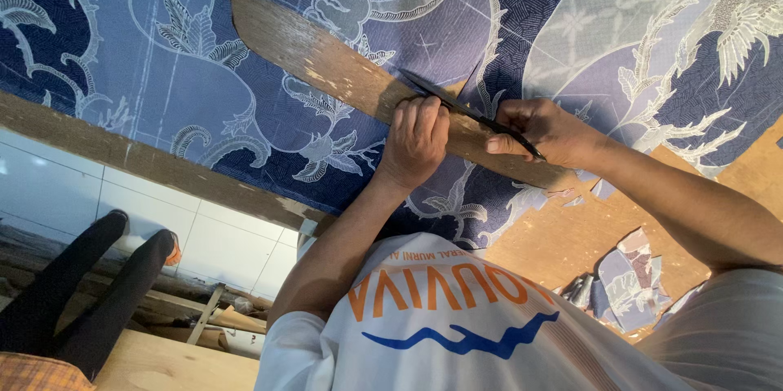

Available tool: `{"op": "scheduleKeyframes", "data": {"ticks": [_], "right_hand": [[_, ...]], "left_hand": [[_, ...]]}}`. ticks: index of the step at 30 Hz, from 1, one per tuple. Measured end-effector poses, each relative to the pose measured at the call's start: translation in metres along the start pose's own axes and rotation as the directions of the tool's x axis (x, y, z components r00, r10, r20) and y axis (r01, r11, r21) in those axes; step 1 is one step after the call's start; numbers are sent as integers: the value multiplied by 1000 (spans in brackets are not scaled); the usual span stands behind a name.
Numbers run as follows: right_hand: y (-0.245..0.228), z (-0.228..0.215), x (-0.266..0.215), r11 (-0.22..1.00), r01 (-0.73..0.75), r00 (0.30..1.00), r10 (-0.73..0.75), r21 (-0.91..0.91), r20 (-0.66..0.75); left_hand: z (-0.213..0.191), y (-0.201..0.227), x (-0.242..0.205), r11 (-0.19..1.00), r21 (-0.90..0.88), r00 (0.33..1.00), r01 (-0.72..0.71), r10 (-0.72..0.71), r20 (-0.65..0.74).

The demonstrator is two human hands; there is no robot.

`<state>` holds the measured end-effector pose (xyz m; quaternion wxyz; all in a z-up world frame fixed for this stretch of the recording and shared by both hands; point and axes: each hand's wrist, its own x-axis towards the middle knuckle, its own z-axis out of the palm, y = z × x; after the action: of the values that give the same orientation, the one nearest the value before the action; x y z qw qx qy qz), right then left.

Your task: The person uses shears to cut a large piece of blue patterned fabric laid on a wooden table. They follow a cardboard template placed on the fabric, cutting along its edges and separating pieces. Cut fabric pieces accumulate on the table as the task progresses.

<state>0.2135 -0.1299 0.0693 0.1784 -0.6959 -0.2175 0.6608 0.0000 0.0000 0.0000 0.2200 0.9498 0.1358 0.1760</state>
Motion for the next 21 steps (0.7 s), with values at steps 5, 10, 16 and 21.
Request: {"op": "scheduleKeyframes", "data": {"ticks": [5, 10, 16, 21], "right_hand": [[-18, 1, 7, 991, 112, 993, -114, -69, -13], [-34, 3, 16, 966, 231, 973, -232, -116, -3], [-45, 4, 12, 994, 62, 997, -66, 90, 39], [-58, 4, 23, 996, 71, 997, -74, 60, 38]], "left_hand": [[-13, 2, 8, 1000, -7, 998, 28, -28, -59], [-16, 3, 11, 998, -55, 998, 37, -40, -46], [-12, 1, 7, 995, -86, 997, 43, -48, -53], [-13, 0, 7, 991, -132, 998, 21, -28, -53]]}}
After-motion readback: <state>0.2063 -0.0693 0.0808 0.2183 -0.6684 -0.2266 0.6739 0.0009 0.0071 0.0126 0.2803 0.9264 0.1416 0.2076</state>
